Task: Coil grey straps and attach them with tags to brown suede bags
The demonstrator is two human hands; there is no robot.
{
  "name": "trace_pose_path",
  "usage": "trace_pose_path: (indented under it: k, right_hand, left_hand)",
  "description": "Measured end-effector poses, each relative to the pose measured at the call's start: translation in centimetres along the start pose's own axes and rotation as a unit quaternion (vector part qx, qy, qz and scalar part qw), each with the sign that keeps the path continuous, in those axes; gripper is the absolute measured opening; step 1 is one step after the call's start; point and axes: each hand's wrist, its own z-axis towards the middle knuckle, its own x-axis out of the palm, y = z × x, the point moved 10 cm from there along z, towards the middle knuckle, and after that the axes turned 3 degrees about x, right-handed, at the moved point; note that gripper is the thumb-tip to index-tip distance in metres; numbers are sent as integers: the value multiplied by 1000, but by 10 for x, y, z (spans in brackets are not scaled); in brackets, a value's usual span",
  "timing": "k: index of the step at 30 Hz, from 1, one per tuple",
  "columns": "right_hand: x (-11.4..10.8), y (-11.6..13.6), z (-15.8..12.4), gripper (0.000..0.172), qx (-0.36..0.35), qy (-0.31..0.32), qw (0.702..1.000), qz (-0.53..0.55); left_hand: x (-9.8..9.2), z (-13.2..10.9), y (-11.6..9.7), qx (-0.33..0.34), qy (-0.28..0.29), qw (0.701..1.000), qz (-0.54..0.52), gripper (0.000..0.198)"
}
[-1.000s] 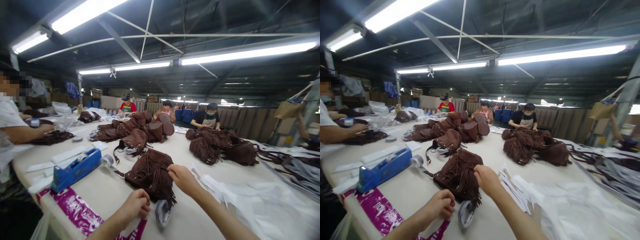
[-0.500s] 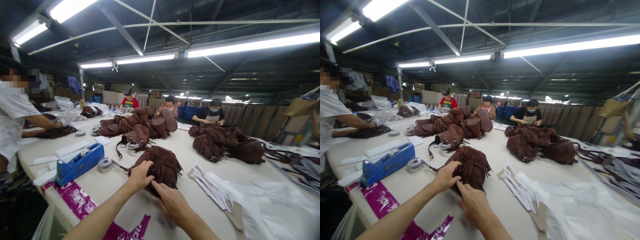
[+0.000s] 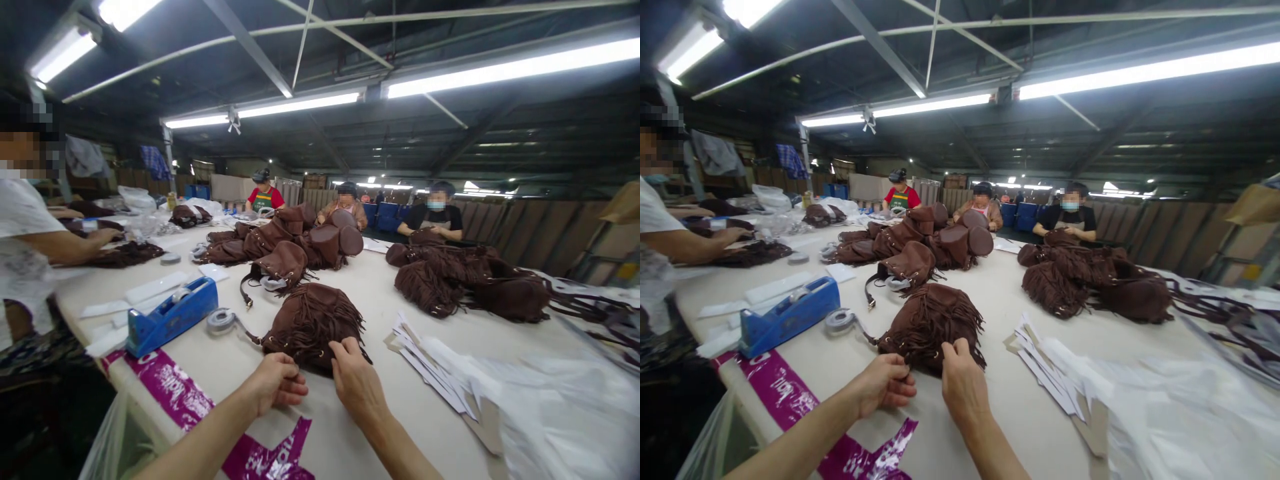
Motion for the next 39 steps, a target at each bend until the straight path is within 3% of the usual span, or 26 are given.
trace_pose_path:
  k: [8,13,16,18,23,28,35,39]
  right_hand:
    - [9,52,2,36,-159,31,970,182]
    - [12,59,6,27,-174,6,954,242]
    - [17,59,1,19,-202,-2,952,231]
    - [18,58,-5,19,-227,-14,949,220]
    - [17,63,-25,25,-286,-34,943,165]
    - [17,79,-48,9,-351,-25,931,98]
    - [11,77,-56,15,-350,-79,924,132]
    - [11,78,-65,18,-350,-67,923,148]
  left_hand:
    - [13,-2,5,-16,65,997,-24,32]
    - [16,-2,0,-6,109,993,-34,37]
    - [13,7,2,-47,119,991,-32,24]
    - [10,17,2,-60,106,992,-20,12]
    - [17,31,3,-63,69,996,-13,9]
    - [18,28,3,-50,44,997,-29,11]
    - [23,24,-8,62,-22,997,-32,16]
    - [23,25,-5,63,-47,996,-29,18]
